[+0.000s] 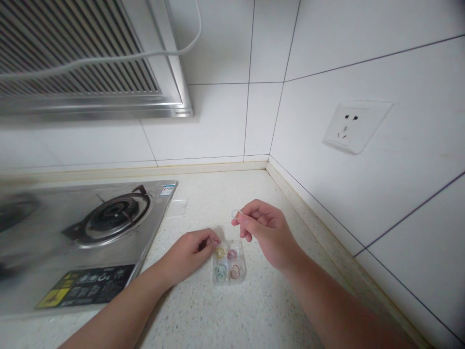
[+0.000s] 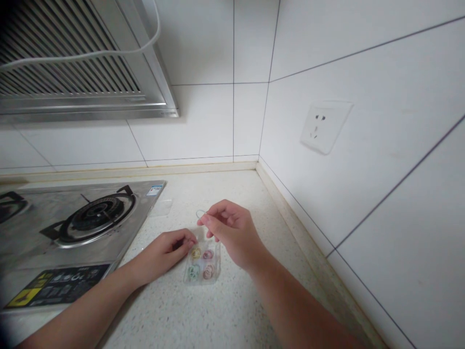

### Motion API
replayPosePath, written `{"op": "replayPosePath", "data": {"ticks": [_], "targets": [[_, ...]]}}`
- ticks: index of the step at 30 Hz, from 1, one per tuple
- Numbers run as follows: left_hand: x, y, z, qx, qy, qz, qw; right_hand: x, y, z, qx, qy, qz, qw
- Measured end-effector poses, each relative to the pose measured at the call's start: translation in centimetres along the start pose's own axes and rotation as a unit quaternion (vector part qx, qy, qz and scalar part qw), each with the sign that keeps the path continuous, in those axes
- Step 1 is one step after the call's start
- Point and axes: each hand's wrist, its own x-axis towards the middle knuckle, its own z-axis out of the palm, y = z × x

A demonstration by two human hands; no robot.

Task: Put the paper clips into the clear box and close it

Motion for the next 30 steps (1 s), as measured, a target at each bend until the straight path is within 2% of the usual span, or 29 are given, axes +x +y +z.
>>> {"op": "replayPosePath", "data": {"ticks": [9, 22, 30], "targets": [[0.09, -0.03, 0.27, -0.019, 0.004, -0.030, 0.999, -0.11, -0.02, -0.17, -0.027, 0.003, -0.003, 1.000], [0.31, -0.45, 0.34, -0.031, 0.045, -0.062, 0.997, -0.10, -0.12, -0.07, -0.039, -0.001, -0.008, 0.999], [0.37, -0.28, 0.20, -0.022, 0.060, -0.059, 0.996, -0.10, -0.42, 0.02, -0.047, 0.002, -0.006, 0.999]]}}
